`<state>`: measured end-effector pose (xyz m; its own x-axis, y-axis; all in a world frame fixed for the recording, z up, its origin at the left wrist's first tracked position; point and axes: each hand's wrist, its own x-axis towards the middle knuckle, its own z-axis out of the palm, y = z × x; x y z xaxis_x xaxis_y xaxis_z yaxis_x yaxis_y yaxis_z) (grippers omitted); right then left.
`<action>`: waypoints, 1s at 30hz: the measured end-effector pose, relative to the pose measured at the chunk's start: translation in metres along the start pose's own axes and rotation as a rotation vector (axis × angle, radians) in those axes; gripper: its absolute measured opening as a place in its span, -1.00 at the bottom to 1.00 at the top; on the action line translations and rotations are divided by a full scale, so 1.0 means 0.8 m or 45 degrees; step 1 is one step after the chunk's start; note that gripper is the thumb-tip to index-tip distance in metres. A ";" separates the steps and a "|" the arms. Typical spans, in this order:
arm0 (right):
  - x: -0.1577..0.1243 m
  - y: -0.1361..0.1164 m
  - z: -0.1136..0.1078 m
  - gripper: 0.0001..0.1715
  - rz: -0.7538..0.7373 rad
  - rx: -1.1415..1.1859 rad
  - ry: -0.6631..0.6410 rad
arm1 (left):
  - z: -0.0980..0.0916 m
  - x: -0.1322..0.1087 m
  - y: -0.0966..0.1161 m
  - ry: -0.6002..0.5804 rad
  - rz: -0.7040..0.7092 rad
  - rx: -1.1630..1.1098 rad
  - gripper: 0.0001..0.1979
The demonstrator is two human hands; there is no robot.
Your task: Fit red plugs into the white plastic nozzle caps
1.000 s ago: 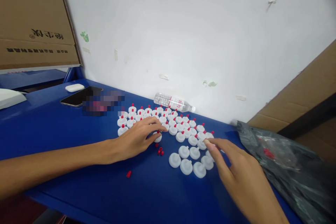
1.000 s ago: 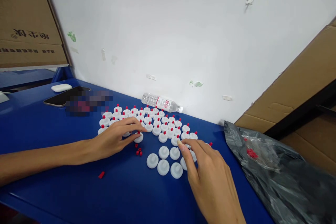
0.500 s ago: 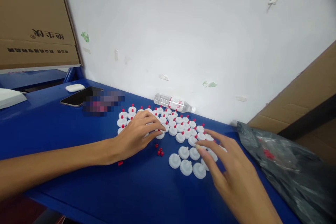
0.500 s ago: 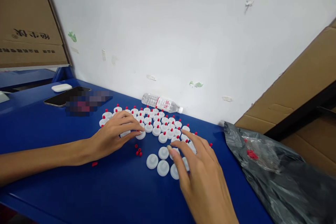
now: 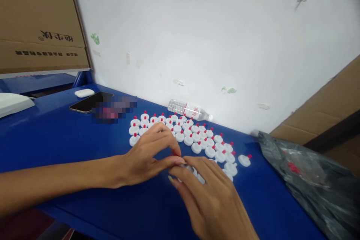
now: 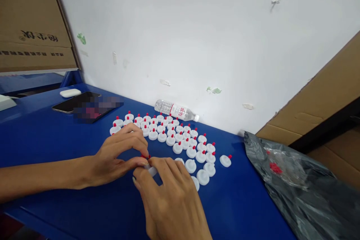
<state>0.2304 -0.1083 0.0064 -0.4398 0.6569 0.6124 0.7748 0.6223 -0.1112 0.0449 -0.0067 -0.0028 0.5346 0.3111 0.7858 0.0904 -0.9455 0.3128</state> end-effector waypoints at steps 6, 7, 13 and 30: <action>0.000 0.002 0.000 -0.75 -0.004 0.023 -0.037 | -0.002 0.003 0.005 -0.421 0.015 0.012 -0.77; 0.001 0.001 0.002 -0.74 -0.015 0.009 -0.021 | -0.003 0.003 0.006 -0.449 0.010 0.015 -0.76; -0.004 0.011 -0.004 -0.62 -0.140 -0.240 0.064 | -0.004 0.001 0.005 -0.352 -0.128 -0.026 -0.64; -0.110 0.115 -0.072 -0.36 0.824 -0.337 -0.252 | -0.001 0.001 -0.011 -0.672 0.332 0.348 -0.94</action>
<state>0.3663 -0.1335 -0.0129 0.0898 0.9390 0.3319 0.9805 -0.0249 -0.1948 0.0437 0.0018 -0.0041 0.9028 0.0449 0.4276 0.0752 -0.9957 -0.0543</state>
